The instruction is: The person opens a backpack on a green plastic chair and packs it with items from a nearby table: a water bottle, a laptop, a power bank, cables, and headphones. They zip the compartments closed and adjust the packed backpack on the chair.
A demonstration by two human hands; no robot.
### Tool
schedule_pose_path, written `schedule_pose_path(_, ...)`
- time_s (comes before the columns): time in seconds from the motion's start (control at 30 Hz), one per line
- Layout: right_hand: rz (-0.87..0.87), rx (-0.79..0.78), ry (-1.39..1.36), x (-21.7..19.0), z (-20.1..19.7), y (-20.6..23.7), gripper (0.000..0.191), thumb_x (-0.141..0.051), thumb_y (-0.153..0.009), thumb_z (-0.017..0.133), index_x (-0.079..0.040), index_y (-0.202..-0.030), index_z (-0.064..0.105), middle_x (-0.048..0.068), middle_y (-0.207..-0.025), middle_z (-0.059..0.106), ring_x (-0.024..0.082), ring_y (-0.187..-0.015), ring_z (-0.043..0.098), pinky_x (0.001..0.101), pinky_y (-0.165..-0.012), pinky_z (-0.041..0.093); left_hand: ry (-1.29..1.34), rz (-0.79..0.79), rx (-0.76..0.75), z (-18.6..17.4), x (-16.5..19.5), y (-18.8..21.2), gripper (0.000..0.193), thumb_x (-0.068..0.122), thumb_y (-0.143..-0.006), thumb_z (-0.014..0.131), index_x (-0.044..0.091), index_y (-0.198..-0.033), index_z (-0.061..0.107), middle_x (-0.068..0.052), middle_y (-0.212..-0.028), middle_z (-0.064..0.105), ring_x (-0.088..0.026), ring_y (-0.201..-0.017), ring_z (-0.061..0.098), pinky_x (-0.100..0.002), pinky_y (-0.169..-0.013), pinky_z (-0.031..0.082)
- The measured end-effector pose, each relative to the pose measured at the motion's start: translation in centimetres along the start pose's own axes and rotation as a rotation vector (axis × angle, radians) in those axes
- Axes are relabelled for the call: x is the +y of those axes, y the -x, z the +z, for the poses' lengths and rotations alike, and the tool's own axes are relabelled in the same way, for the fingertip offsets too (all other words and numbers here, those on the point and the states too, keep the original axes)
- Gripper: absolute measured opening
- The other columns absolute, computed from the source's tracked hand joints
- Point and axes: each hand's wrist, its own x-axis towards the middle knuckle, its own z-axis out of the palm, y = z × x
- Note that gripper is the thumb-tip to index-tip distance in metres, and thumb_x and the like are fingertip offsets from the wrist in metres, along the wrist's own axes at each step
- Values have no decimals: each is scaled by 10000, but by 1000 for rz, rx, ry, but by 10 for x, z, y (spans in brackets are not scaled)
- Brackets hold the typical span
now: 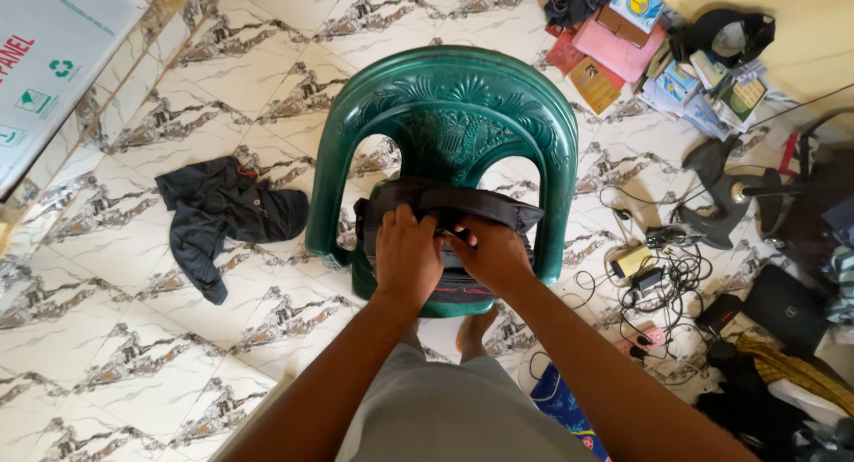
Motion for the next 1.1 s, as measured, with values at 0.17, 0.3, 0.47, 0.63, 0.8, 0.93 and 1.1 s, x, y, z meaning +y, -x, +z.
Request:
schedule_pose_path(0.17,-276,136,-33,6,9,-2,131,-230,-866,709,-127,-947,704,110,-930,745,353,-801,718,469,-683,568,3,98,91,3,2,17,267,82,-771,746,77,-1032,690,-178,-1105,541,-392,-1034,538,-492,-827,473)
schedule_pose_path(0.3,-336,119,11,7,10,-4,100,-172,-868,683,-84,-886,641,172,-896,692,407,-790,680,516,-681,541,-13,58,154,12,3,11,231,63,-779,743,65,-993,656,-179,-1116,540,-397,-1043,546,-489,-854,471)
schedule_pose_path(0.47,-384,69,53,9,-6,-9,148,-189,-917,657,-48,-907,613,214,-861,670,431,-779,662,553,-674,514,34,-80,270,17,3,7,365,116,-776,761,-14,-1072,593,-213,-1069,529,-424,-1020,546,-509,-861,459)
schedule_pose_path(0.63,-302,-10,78,6,-18,-9,179,-231,-934,645,-63,-875,627,188,-781,690,414,-749,678,541,-664,516,80,18,173,16,-10,7,288,174,-835,775,24,-981,576,-184,-1004,552,-407,-972,582,-504,-817,486)
schedule_pose_path(0.8,-270,-58,97,-3,-16,-3,202,-253,-928,650,-61,-865,652,178,-762,695,411,-714,675,529,-641,518,216,60,84,14,-24,3,176,145,-879,730,53,-937,591,-171,-960,590,-405,-918,622,-511,-750,503)
schedule_pose_path(0.93,-244,-96,137,-12,-12,-1,226,-280,-925,644,-64,-860,656,175,-754,697,403,-709,682,519,-648,529,332,3,-7,9,-32,2,153,154,-900,726,47,-879,619,-164,-863,656,-417,-841,647,-531,-705,488)
schedule_pose_path(1.1,-243,-135,194,-22,-15,0,230,-271,-940,611,-70,-836,652,164,-756,697,400,-717,683,524,-672,526,367,-172,41,-4,-41,7,175,183,-875,751,42,-845,651,-175,-810,696,-409,-793,678,-504,-678,515)
